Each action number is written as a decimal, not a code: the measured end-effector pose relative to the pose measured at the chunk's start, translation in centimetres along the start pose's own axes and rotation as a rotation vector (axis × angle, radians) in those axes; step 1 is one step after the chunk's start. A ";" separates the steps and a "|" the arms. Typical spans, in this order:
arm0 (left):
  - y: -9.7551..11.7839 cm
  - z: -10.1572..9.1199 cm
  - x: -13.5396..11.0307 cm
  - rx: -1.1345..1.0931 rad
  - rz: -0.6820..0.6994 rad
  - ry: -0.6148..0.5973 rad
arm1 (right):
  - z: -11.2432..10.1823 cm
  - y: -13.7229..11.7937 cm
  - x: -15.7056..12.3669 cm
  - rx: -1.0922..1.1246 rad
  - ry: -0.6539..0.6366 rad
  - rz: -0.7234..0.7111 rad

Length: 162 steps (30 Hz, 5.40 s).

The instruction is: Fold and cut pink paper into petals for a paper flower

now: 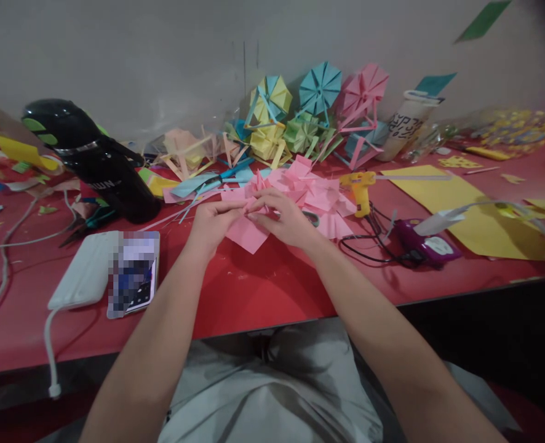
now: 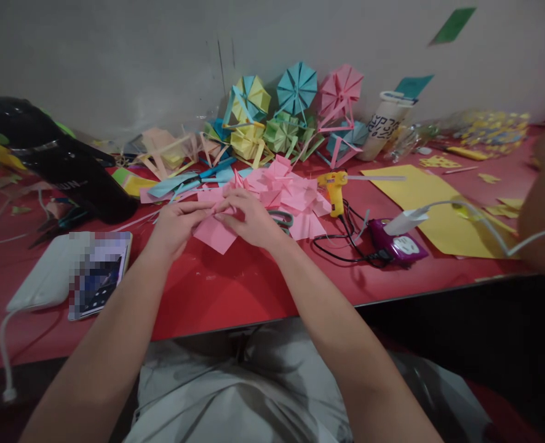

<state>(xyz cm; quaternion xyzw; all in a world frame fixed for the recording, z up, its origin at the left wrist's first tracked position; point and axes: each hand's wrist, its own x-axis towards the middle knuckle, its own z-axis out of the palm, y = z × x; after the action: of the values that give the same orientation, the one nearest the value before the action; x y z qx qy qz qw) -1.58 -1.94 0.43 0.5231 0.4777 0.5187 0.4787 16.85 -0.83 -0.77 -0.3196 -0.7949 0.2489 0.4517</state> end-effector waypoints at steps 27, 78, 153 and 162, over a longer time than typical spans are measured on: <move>0.4 0.1 -0.4 0.009 0.049 -0.034 | 0.1 0.4 0.0 0.020 0.053 0.086; -0.4 -0.4 0.5 0.059 0.156 0.206 | -0.6 -0.2 0.3 0.466 0.139 0.562; 0.3 1.4 -0.5 0.004 -0.002 -0.024 | 0.5 -0.9 0.4 0.022 0.326 0.299; 0.6 1.3 -0.5 0.023 0.015 0.001 | 0.5 -0.5 0.3 0.129 0.268 0.330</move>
<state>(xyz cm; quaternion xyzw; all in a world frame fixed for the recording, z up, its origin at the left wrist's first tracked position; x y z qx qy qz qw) -0.24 -2.54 0.98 0.5319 0.4801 0.5170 0.4684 16.14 -0.98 -0.46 -0.4459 -0.6472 0.3249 0.5261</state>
